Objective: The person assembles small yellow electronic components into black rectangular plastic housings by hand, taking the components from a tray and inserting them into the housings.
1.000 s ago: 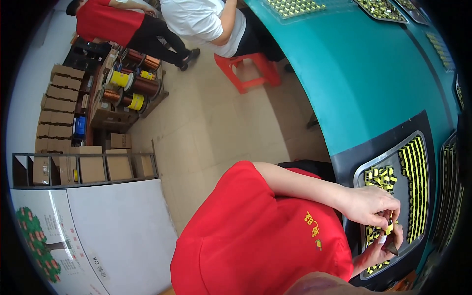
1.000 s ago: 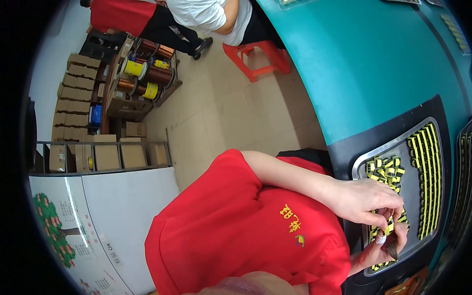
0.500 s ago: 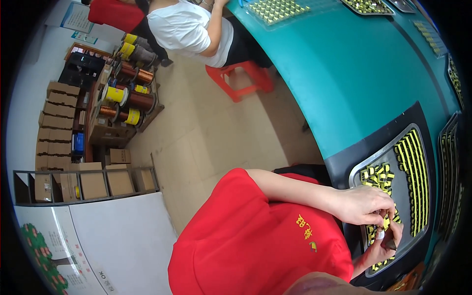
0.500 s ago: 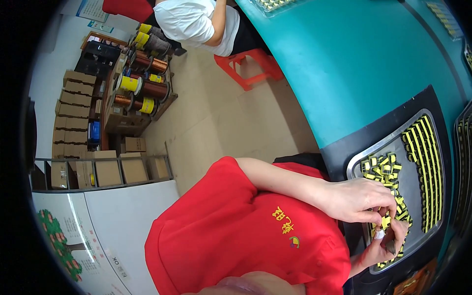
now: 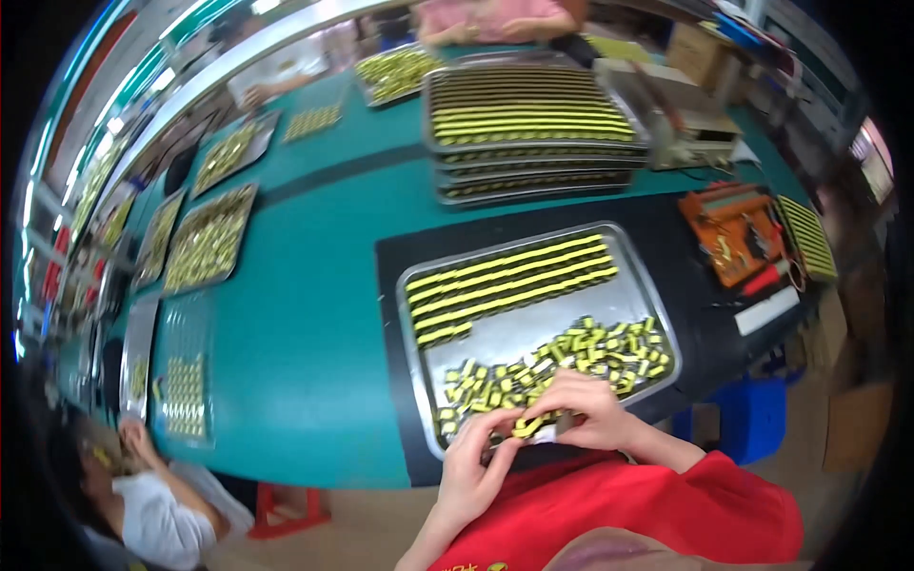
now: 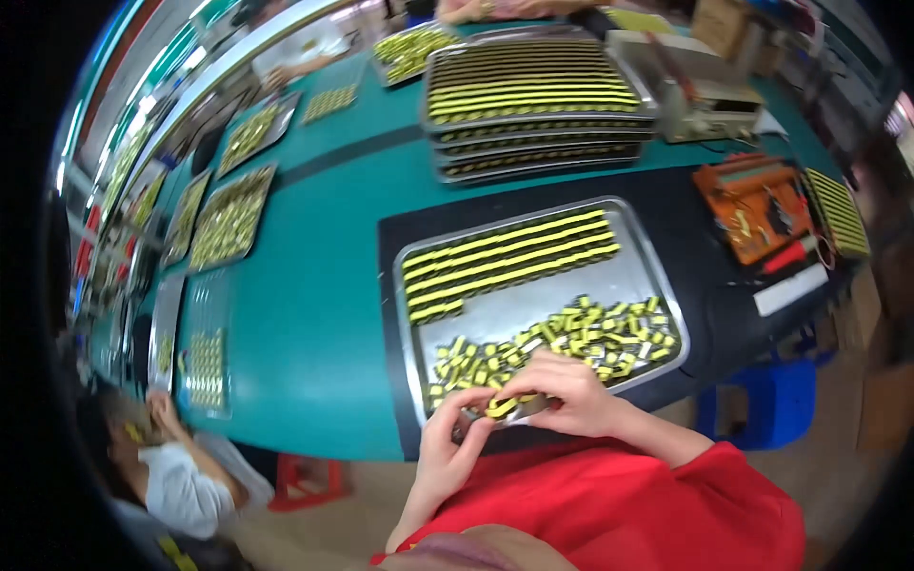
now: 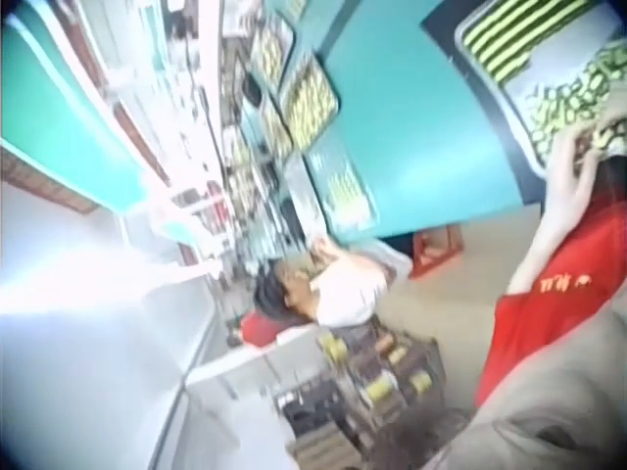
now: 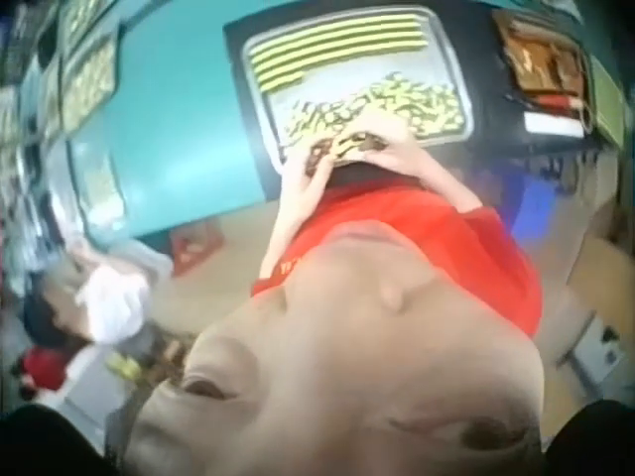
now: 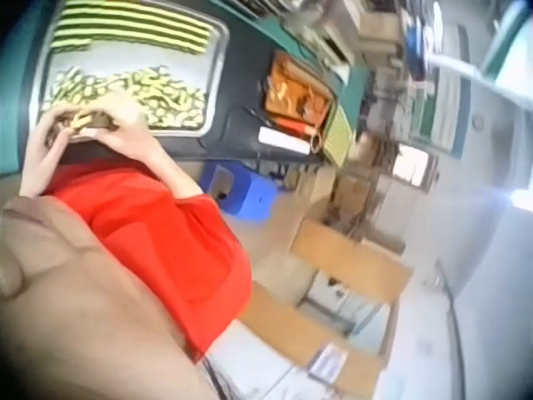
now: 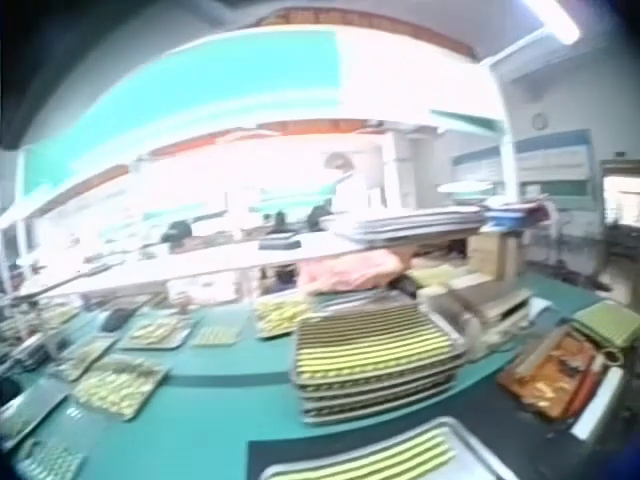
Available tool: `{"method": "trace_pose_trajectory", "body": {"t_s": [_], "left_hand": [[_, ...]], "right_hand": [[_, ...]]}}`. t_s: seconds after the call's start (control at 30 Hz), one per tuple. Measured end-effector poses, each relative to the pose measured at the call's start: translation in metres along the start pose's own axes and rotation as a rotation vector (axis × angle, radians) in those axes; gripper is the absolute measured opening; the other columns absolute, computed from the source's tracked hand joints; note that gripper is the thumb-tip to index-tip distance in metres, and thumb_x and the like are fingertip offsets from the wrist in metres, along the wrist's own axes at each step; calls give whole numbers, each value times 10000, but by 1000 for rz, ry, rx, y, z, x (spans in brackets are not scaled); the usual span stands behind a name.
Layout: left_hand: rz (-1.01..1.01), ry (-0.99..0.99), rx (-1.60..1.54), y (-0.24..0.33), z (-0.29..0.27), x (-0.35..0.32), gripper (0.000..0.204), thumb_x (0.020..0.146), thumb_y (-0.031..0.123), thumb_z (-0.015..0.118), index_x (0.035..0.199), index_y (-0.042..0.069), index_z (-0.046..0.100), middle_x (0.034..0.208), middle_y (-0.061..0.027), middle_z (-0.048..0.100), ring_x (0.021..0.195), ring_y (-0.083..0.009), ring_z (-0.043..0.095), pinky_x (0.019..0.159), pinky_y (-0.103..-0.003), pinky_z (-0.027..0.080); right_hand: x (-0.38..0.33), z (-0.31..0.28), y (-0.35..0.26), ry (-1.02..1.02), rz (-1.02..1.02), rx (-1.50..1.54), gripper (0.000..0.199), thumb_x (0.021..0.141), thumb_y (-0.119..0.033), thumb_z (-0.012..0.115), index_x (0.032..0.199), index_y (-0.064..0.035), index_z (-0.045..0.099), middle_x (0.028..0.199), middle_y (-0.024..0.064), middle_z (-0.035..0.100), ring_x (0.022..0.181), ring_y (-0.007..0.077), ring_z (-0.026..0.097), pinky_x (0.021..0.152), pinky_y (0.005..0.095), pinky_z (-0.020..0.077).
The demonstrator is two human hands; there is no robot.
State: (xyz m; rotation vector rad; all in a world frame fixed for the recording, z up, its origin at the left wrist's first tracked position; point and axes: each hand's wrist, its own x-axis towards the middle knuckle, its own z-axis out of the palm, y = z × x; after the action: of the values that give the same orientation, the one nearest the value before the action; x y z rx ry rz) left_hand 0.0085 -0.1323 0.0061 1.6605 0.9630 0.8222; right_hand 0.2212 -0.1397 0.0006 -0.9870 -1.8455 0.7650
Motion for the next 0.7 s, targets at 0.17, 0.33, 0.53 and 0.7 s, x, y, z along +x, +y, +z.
{"method": "trace_pose_trajectory", "body": {"t_s": [0.17,0.33,0.53,0.7], "left_hand": [[-32,-63,-62,-1,-3,-1,288,852,-11,606,1136,36,608,947,-27,625,636,-56,470,599,-200,398],[39,250,90,-25,-33,3,272,832,-33,588,1097,27,613,910,-27,629,676,-68,516,594,-211,394],[181,188,115,-47,-84,55,233,824,-10,599,1056,2,605,958,-84,610,807,-147,574,725,-268,451],[164,345,40,-79,-99,101,280,877,26,573,1157,19,577,996,-50,601,780,-89,542,720,-234,437]], "right_hand": [[-8,-1,-13,58,87,6,387,635,75,669,1001,-50,685,864,55,654,771,200,600,635,306,488],[-1,3,-16,47,150,-76,406,558,55,679,955,-28,692,887,69,679,745,213,580,676,320,442],[11,10,-16,-4,212,-131,400,583,71,632,964,-38,689,873,67,671,767,203,593,688,305,461],[29,19,-19,12,201,-261,361,549,49,652,898,-33,700,824,54,684,706,191,591,658,290,432]]}}
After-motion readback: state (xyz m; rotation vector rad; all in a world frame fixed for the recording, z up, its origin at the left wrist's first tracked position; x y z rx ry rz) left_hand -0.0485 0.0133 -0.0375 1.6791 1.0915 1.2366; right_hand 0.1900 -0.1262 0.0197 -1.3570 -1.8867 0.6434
